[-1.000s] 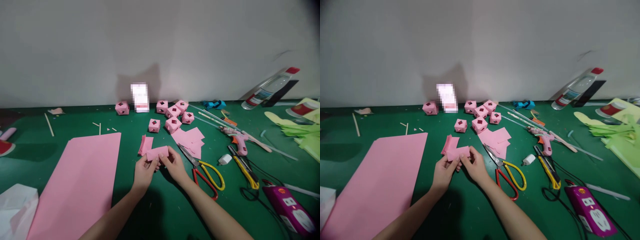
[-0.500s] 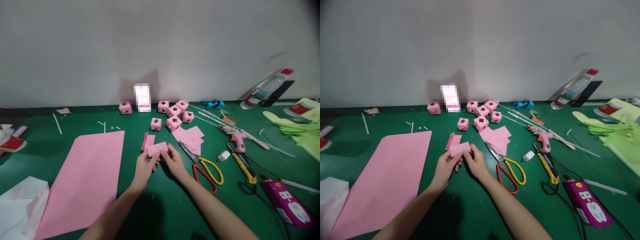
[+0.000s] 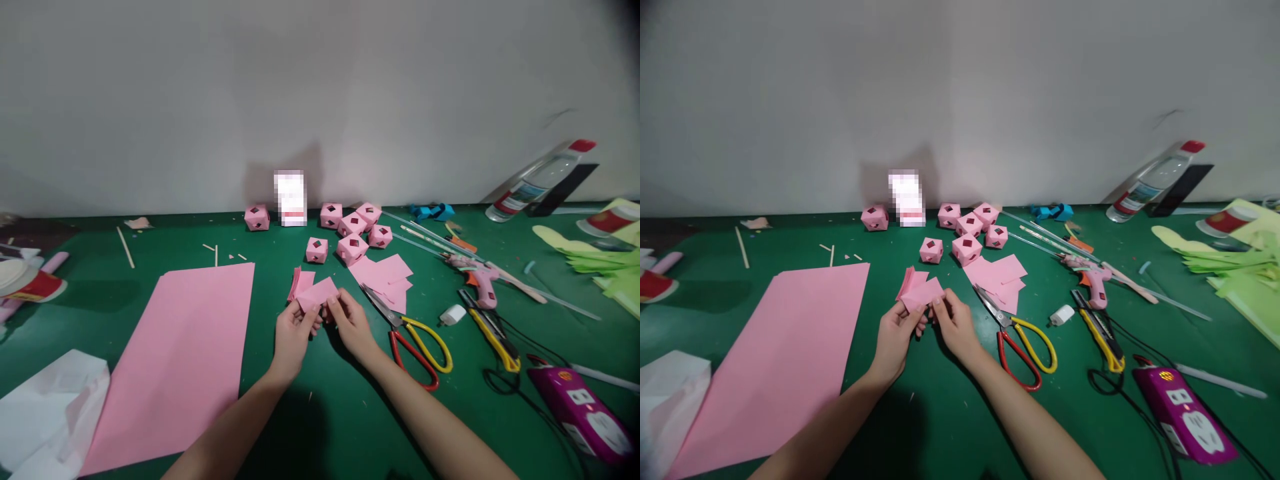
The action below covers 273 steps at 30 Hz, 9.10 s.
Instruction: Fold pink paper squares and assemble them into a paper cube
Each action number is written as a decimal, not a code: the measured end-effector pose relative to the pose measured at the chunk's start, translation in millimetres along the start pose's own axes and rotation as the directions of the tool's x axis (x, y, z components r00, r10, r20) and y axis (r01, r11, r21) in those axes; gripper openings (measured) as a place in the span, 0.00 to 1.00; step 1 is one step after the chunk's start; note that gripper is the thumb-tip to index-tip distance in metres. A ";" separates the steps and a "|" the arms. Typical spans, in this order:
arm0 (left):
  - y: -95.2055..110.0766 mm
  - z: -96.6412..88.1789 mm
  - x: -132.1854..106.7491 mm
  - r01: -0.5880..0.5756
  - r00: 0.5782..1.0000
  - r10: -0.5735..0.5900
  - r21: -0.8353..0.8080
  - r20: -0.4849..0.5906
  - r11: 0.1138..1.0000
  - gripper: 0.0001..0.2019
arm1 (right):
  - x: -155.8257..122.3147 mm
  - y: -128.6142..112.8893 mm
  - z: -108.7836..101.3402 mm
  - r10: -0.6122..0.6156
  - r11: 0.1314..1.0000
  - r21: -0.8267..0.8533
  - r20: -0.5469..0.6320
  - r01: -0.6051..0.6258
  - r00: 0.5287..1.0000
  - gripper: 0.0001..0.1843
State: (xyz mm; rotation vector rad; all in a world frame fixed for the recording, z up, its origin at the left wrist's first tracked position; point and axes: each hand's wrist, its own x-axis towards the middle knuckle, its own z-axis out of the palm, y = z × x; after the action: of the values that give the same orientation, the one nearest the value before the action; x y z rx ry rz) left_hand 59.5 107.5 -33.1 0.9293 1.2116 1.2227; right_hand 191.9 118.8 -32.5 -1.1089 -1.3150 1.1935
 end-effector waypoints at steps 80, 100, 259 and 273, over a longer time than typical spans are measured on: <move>1.0 -22.1 22.1 -0.307 0.884 0.382 0.278 -0.271 0.910 0.17 | 4.3 6.4 1.2 -0.053 0.997 -0.068 -0.255 0.036 0.965 0.09; 11.9 -12.8 2.5 -0.590 0.764 0.619 0.589 0.185 0.552 0.19 | -2.0 -0.6 -3.5 -0.116 0.992 -0.066 -0.123 0.108 0.986 0.11; 11.9 -12.3 8.7 -0.124 0.991 0.113 0.174 0.075 0.977 0.12 | 1.5 6.5 4.6 -0.049 0.972 -0.230 -0.035 0.040 0.998 0.23; 14.0 -13.3 13.0 -0.269 0.963 0.247 0.279 0.111 0.922 0.11 | 2.1 3.3 2.6 -0.092 0.959 -0.265 0.042 0.100 0.995 0.23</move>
State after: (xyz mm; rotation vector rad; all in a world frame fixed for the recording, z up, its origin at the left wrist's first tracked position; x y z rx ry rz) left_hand 43.1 121.2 -23.8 1.3786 1.2596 1.2200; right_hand 189.2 121.0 -35.7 -1.2054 -1.5682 0.9837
